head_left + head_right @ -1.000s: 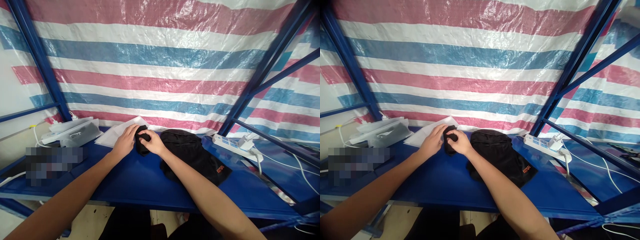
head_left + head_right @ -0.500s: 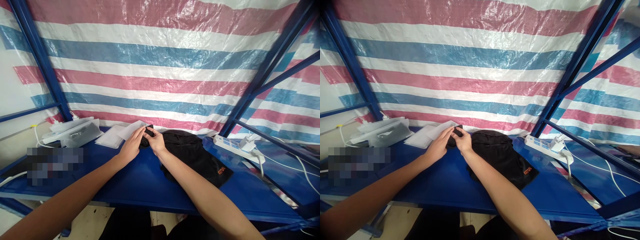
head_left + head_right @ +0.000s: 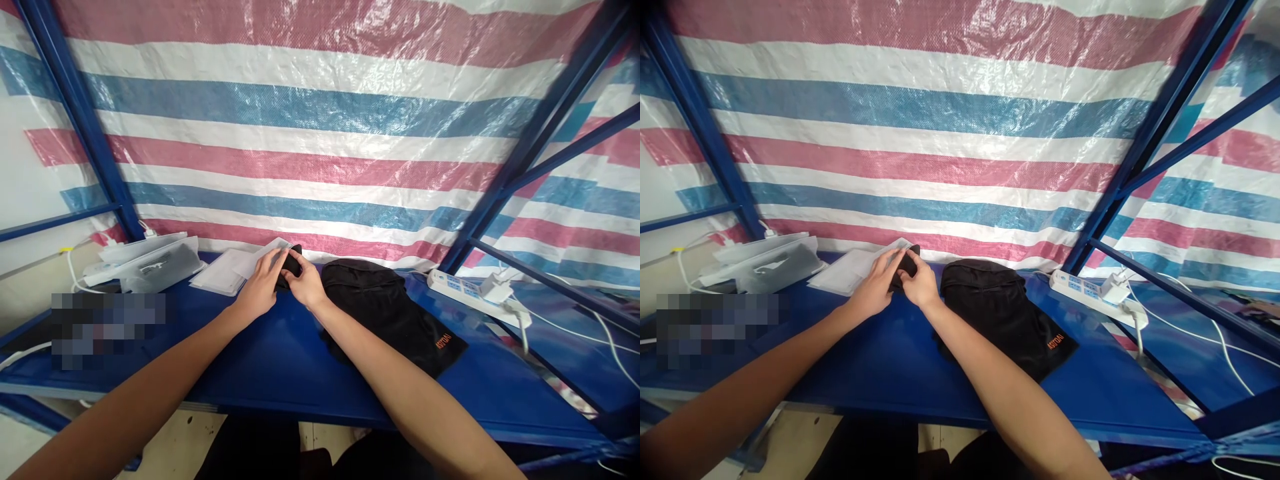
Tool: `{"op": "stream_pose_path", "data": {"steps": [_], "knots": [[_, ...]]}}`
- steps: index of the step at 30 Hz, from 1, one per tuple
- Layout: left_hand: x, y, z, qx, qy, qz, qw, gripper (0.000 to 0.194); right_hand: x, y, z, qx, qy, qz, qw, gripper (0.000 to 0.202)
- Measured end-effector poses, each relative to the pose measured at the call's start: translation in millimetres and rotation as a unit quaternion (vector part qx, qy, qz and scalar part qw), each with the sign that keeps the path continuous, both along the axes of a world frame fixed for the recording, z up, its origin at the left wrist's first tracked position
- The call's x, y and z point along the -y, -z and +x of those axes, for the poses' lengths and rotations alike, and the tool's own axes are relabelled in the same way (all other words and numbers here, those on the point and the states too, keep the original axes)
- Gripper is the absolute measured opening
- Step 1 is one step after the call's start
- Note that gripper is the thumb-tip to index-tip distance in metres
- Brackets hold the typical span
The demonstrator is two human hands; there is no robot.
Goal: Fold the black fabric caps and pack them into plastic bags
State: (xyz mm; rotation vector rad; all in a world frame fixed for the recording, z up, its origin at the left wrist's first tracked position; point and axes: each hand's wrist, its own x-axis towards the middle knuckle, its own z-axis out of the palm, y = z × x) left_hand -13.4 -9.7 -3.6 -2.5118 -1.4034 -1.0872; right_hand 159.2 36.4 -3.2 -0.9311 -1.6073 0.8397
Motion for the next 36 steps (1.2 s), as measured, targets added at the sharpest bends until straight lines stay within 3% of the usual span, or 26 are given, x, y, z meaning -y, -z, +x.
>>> {"op": "stream_pose_path", "data": {"steps": [7,13,18,21,28,33,36], "knots": [[-5,7.7,-15,0.038,0.033,-0.038,0.998,0.111,7,-8.6,6,0.059,0.056,0.006,0.997,0.058],[-1,9.5,8,0.051,0.032,-0.01,0.998,0.112,12,-8.0,-1,0.028,0.106,-0.009,0.994,0.027],[5,6.5,33,0.054,0.053,0.027,0.997,0.106,11,-4.2,-4,0.001,0.139,-0.034,0.99,0.023],[7,4.5,43,0.044,0.062,0.039,0.996,0.102,8,1.1,-7,-0.056,0.113,-0.05,0.991,0.03],[13,-8.8,46,0.056,0.044,0.072,0.995,0.095,6,-0.7,-16,-0.244,-0.034,-0.094,0.965,0.051],[18,-8.4,45,0.04,0.056,0.041,0.997,0.097,2,-6.7,-10,-0.302,-0.071,-0.162,0.937,0.04],[22,-12.7,39,0.062,0.077,0.041,0.994,0.091,-1,-10.8,-2,-0.261,-0.069,-0.123,0.955,0.049]]}}
